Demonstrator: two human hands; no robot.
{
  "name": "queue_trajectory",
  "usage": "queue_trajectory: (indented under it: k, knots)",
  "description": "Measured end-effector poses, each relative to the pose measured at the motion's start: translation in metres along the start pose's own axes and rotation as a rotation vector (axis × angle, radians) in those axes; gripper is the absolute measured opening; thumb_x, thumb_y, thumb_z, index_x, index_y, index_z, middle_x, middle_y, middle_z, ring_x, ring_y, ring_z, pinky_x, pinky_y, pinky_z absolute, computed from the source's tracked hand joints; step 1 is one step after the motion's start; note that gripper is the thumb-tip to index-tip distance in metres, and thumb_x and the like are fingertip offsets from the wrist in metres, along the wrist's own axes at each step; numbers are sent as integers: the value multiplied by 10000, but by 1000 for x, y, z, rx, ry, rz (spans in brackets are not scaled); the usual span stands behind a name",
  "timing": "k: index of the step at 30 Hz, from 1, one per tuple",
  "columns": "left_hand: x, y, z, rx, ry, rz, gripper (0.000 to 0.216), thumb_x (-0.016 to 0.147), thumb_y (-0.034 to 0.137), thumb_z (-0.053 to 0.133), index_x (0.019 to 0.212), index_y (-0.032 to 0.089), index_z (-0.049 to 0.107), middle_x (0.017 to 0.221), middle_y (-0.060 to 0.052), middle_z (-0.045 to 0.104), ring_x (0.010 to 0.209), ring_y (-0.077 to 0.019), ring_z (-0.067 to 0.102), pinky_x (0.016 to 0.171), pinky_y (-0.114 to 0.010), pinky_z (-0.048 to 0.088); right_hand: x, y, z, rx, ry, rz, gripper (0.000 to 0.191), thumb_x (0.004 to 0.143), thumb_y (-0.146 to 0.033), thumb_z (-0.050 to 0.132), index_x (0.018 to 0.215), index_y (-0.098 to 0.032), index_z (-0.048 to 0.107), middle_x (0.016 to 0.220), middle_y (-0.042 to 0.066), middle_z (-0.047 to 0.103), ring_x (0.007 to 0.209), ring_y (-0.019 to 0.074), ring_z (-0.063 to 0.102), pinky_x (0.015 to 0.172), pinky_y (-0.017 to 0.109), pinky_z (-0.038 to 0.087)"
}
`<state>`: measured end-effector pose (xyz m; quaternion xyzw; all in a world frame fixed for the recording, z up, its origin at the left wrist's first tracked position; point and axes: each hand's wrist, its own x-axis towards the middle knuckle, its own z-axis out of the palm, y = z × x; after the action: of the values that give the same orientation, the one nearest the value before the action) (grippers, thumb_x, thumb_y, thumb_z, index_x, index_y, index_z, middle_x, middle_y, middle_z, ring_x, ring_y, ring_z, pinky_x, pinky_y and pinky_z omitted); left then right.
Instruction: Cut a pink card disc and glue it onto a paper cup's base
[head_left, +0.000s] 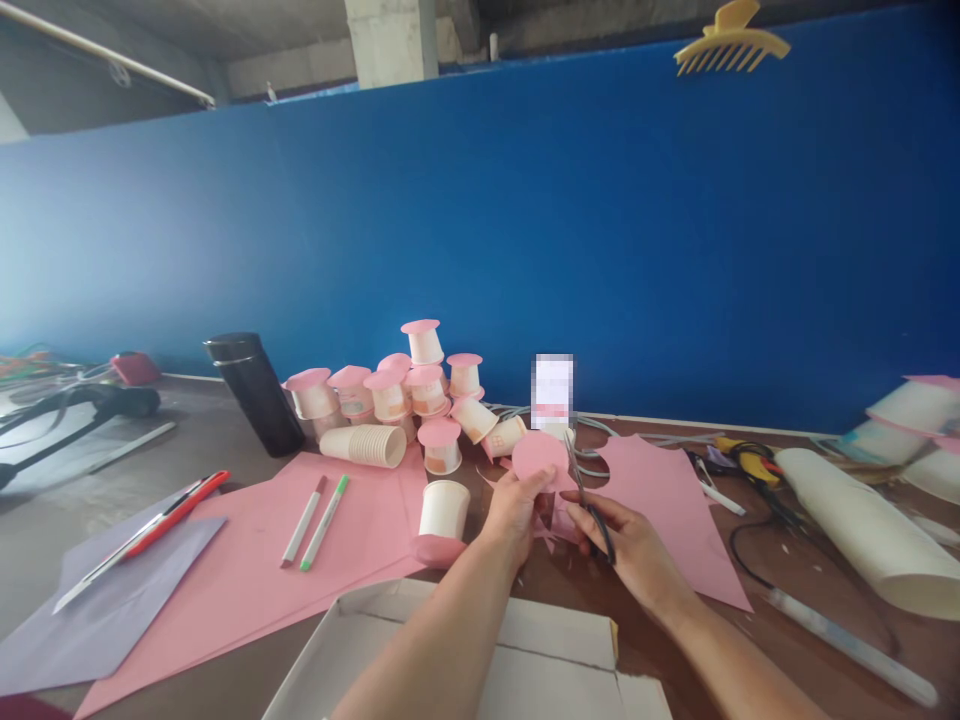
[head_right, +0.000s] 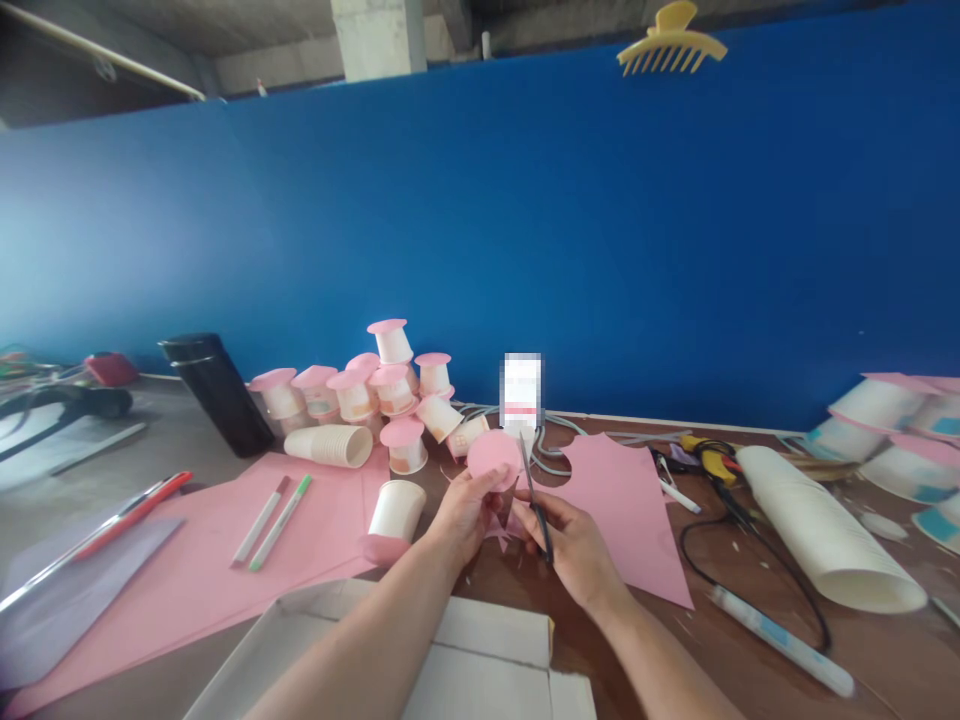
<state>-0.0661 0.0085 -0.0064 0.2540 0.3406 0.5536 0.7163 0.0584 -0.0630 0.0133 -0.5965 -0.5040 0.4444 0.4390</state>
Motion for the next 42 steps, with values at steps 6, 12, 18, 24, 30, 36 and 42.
queue_trajectory:
  k: [6,12,18,24,30,36,42]
  knots:
    - [1,-3,-2,18,-30,9,334,520,236,829,710,131,575,557,36,520,456,-36,386,455,-186,285,-3,-6,2,-11,11,-15,624,747,-624,633,1141,-143,688,591,-24,571,501,129,501,527,266,396]
    - [0,-1,0,26,0,-4,371,506,254,849,758,121,611,610,16,569,476,-40,413,471,-191,313,-6,-10,2,-1,11,-8,629,733,-635,640,1127,-149,695,598,-17,563,537,144,517,525,263,401]
    - [0,0,-1,22,7,-2,431,483,283,873,799,100,644,675,-24,619,508,-55,449,481,-207,320,-5,-9,2,-4,7,-2,625,714,-643,648,1105,-159,710,590,-16,570,527,143,517,520,261,403]
    - [0,0,-2,24,-86,11,394,495,254,849,801,116,642,617,3,584,492,-65,443,472,-212,315,-3,-7,0,25,-21,5,617,736,-623,649,1143,-162,694,614,-11,571,573,151,530,515,250,409]
    - [-1,1,-2,35,-99,9,348,516,261,842,757,117,638,581,16,560,467,-53,408,454,-207,287,-3,-4,0,41,-22,5,623,734,-631,645,1140,-161,693,609,-15,567,537,139,514,503,251,405]
    - [-4,5,0,19,-3,-4,392,495,284,878,767,115,652,666,-10,625,517,-49,462,499,-189,344,-3,-4,0,41,-20,24,640,742,-646,630,1149,-155,681,602,-16,562,549,145,514,509,257,406]
    - [-2,4,0,-5,9,0,431,490,285,892,810,110,664,729,-39,662,588,-80,546,524,-193,381,-3,-5,1,29,-28,26,650,741,-665,619,1156,-168,681,614,-16,568,544,145,516,514,260,399]
